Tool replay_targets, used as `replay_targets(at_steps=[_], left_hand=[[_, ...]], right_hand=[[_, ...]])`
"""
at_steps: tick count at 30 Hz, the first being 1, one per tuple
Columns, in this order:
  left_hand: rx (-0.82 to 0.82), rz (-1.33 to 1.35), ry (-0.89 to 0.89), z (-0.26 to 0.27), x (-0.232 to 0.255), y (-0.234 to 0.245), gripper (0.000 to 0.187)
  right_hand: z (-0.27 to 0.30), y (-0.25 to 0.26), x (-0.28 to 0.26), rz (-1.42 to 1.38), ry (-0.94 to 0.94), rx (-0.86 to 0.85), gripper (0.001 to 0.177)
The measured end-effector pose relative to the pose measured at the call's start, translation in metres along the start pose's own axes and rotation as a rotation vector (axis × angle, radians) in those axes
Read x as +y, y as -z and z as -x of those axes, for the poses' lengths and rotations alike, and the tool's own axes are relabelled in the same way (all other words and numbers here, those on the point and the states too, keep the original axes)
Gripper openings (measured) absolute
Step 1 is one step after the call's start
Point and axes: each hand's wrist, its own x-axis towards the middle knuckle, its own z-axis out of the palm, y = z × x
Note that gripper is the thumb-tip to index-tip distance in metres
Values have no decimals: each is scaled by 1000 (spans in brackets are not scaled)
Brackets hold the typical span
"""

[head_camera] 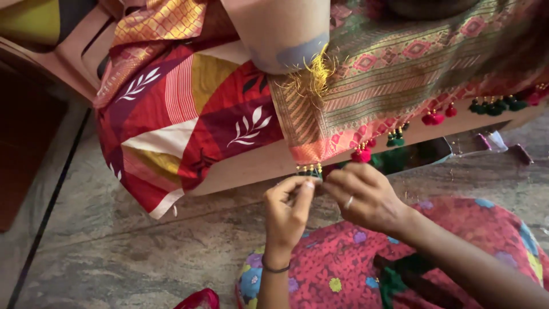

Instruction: Attaching decorative tassels and beads to the edge of a sari fabric.

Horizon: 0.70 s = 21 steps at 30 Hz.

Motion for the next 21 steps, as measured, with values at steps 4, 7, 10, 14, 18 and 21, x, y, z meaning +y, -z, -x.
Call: replay_targets(at_steps=[4,7,10,14,18,21], left_hand=[[-16,-28,151,1,20,-1,37],[-34,-106,10,-8,33,-4,38],[3,-120,-119,-8,16,-8,26],[29,-157,-88,-11,16,-10,11],[20,-212,-202,-7,11,-17,7],[65,-286,-380,-5,5,-22,11]], right_hand=[[3,5,-1,282,328,-8,29],[3,-3,2,428,443,-68,37],[-6,-3,-5,152,312,-41,37],[-15,5,-18,-126,-149,52,18],[-11,-1,-8,-768,-812,111,6],[-10,-4,10,-1214,-1164,96,9]])
